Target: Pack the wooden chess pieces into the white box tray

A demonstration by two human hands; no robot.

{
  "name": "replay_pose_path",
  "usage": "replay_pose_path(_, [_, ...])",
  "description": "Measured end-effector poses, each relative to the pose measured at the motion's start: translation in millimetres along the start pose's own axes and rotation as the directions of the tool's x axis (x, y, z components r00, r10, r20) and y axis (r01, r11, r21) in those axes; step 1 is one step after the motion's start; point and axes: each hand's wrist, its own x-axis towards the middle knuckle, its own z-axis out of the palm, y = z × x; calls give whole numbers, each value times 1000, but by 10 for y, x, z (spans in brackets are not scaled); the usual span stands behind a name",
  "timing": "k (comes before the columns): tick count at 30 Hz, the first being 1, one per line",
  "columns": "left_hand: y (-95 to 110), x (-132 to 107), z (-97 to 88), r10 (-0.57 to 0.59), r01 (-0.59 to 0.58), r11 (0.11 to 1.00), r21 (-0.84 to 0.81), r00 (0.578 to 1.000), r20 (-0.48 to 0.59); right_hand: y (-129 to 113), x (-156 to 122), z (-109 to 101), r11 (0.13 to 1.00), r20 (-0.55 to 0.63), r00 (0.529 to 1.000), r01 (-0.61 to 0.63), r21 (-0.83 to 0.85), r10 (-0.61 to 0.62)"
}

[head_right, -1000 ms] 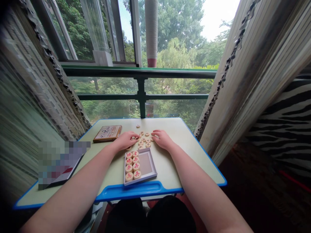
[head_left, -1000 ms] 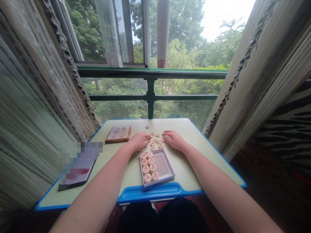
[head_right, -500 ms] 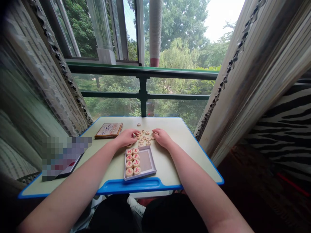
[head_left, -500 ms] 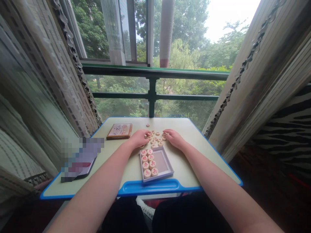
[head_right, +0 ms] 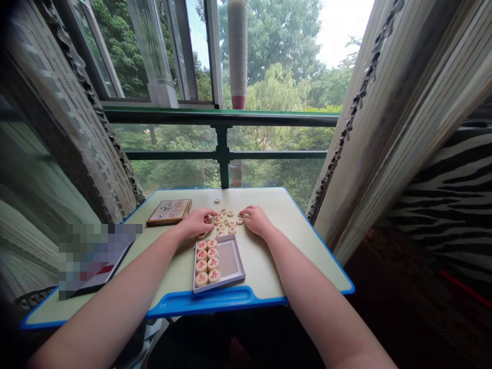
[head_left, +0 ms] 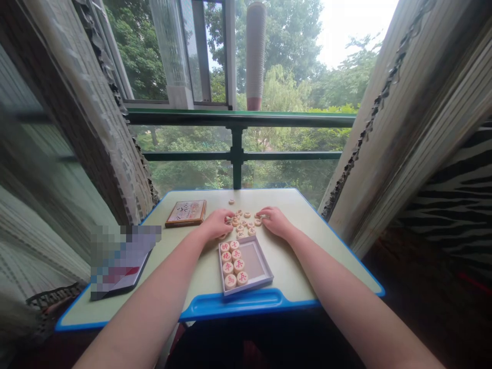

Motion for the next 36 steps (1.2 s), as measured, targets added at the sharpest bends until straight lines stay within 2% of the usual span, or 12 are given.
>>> replay_pose_path(5, [-48, 21, 20, 22, -22, 1000, -5, 1000, -1, 8, -9, -4, 1000, -18, 1000, -2, -1, 2])
replay_pose_path(8, [-98, 27, 22, 3, -3, 998, -56, 1000, 6, 15, -16, 2, 998, -36, 998, 53, -14, -54])
replay_pose_path(11, [-136, 25, 28, -1, 2, 993, -121, 1000, 15, 14, -18, 1, 995, 11, 995, 99, -24, -99])
replay_pose_path(16, [-142, 40, 14, -11, 15, 989, -149, 1000, 25, -48, -28, -40, 1000, 16, 999, 29, 12, -29])
replay_pose_path(19, [-130, 65, -69, -49, 47, 998, -33, 997, -57, -122, -52, -62, 992, 12, 993, 118, 50, -119])
replay_pose_path(21, [-137, 75, -136, -100, 118, 987, 108, 983, -153, -170, -68, -56, 979, 50, 980, 187, 77, -191])
replay_pose_path(23, [-160, 72, -178, -151, 189, 962, 196, 969, -196, -209, -79, -31, 973, 86, 972, 212, 94, -220])
replay_pose_path(29, [-241, 49, -147, -218, 248, 945, 213, 964, -154, -260, -79, 48, 961, 122, 956, 254, 108, -266])
replay_pose_path(33, [-251, 67, -142, -201, 226, 955, 193, 969, -144, -258, -81, 52, 970, 83, 968, 232, 68, -237])
replay_pose_path(36, [-247, 72, -139, -136, 152, 974, 170, 985, -102, -264, -86, 39, 973, 45, 972, 230, 39, -231])
